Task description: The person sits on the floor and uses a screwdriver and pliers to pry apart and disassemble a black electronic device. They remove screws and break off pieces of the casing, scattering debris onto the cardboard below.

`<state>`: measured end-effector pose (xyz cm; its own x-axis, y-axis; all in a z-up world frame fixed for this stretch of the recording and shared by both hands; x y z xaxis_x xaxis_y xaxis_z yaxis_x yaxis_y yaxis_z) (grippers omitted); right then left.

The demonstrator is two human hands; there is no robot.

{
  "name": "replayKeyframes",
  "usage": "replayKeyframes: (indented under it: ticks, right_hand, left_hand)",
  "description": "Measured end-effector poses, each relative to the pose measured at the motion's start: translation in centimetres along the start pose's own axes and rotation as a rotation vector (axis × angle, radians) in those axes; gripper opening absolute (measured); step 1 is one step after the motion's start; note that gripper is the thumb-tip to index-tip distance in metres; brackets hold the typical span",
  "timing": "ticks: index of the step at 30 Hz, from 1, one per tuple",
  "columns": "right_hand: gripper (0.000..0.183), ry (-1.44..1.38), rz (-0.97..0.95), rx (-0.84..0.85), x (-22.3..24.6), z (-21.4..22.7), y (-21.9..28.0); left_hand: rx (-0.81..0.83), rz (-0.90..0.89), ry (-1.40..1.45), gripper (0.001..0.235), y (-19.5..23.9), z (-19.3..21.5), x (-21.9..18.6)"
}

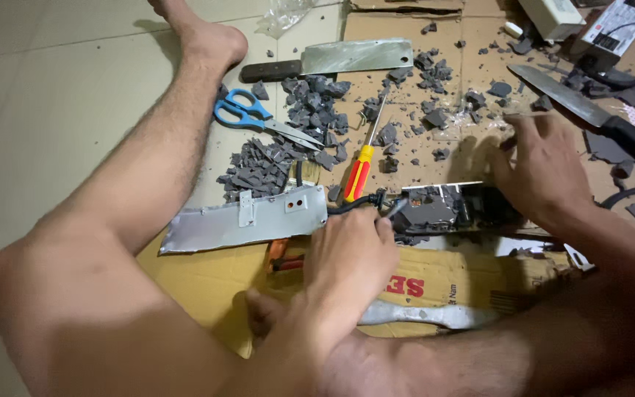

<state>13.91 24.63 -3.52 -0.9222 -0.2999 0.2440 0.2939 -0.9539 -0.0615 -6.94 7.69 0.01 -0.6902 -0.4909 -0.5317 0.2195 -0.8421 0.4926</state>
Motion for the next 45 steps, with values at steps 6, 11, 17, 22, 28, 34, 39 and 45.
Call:
replayKeyframes:
  ticks: [6,11,17,22,28,34,39,45]
  right_hand:
    - [0.042,-0.036,-0.013,0.197,1.7,-1.4,1.6]
    - [0.044,0.11,0.161,0.028,2.9,-3.1,1.4]
    - [0.042,0.22,0.136,-0.019,2.7,-3.4,1.3]
    - [0.047,0.179,0.064,0.113,2.3,-3.9,1.2]
    - [0.041,0.294,0.15,0.036,2.9,-3.8,1.4]
    - [0.044,0.269,0.134,0.106,2.2,-4.7,1.2]
    - [0.039,0.342,0.148,0.039,1.9,-5.5,1.0]
    - [0.046,0.246,0.098,0.175,2.4,-4.7,1.1]
  left_hand:
    - [0.042,0.054,-0.044,0.029,-0.7,0.9,-1.5]
    - [0.09,0.099,-0.086,0.025,-1.5,2.2,-3.3]
    - [0.148,0.117,-0.234,0.04,-4.1,3.1,-5.0]
    - [0.202,0.133,-0.267,0.038,-5.1,3.2,-6.0]
    - [0.201,0.132,-0.385,0.042,-6.1,2.5,-6.5]
    - [0.292,0.165,-0.323,0.026,-4.9,0.6,-7.8]
    - [0.187,0.065,-0.422,0.026,-4.9,-2.0,-7.5]
    - [0.036,0.008,-0.358,0.019,-2.1,-4.4,-3.0]
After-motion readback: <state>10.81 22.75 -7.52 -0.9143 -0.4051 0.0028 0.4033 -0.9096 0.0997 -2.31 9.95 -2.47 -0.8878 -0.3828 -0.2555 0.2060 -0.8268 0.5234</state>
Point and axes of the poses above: each hand's wrist, its own y-axis away from the middle knuckle, its own z-axis out of the back of the hand, x = y × z, the point moved 9 cm from there along -y, towards the middle knuckle, and after that the axes turned 1 degree about y, right-handed, at the moved point
